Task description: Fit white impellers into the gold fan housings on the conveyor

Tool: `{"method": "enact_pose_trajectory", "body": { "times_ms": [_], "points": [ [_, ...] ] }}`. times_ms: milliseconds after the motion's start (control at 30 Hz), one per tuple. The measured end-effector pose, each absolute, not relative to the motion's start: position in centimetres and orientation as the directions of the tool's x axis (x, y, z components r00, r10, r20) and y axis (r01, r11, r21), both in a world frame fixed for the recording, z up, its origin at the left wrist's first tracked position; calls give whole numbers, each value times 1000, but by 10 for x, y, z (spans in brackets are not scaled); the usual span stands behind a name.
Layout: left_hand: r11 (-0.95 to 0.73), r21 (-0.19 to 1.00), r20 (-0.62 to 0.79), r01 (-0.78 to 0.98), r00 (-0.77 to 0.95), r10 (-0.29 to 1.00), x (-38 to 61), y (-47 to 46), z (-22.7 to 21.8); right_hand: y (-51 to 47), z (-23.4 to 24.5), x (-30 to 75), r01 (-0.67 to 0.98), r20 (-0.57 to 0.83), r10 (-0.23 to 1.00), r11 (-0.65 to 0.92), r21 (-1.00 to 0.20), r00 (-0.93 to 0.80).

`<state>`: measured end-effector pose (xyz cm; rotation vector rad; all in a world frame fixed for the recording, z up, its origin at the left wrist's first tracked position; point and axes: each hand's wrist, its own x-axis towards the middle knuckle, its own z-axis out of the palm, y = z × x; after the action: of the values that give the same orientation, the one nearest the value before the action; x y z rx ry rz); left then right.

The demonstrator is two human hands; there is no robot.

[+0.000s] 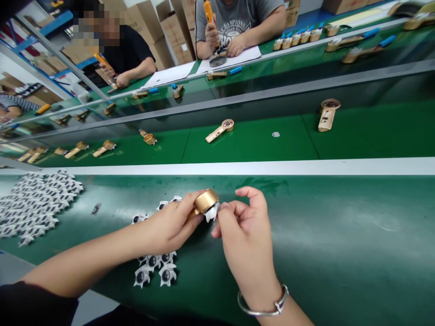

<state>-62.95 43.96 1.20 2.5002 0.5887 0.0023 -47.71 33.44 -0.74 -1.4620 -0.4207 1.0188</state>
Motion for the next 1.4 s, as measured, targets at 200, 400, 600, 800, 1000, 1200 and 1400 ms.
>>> {"method": "enact_pose_trajectory", "body": {
  "times_ms": [200,400,600,800,1000,1200,1400],
  "points": [
    [-800,470,-46,373,915,400,-633,438,9,331,-12,-482,-354,-329,775,-147,-924,539],
    [-797,528,12,295,935,354,-636,442,16,330,-8,-484,-495,-374,809,-121,-861,454],
    [-644,696,-129,319,937,325,-638,447,29,327,-3,-485,-511,-413,820,-176,-842,397],
    [-636,679,-169,368,920,352,-640,443,27,323,-4,-486,-503,-458,799,-232,-833,390],
    [-827,484,-38,285,951,306,-642,447,19,322,-5,-485,-504,-462,794,-233,-832,396],
    [-923,338,0,183,981,194,-642,446,14,325,-7,-486,-496,-436,772,-182,-849,462],
    [-921,263,-90,288,958,274,-642,458,19,337,-2,-483,-732,-545,810,-233,-640,218]
  ]
}}
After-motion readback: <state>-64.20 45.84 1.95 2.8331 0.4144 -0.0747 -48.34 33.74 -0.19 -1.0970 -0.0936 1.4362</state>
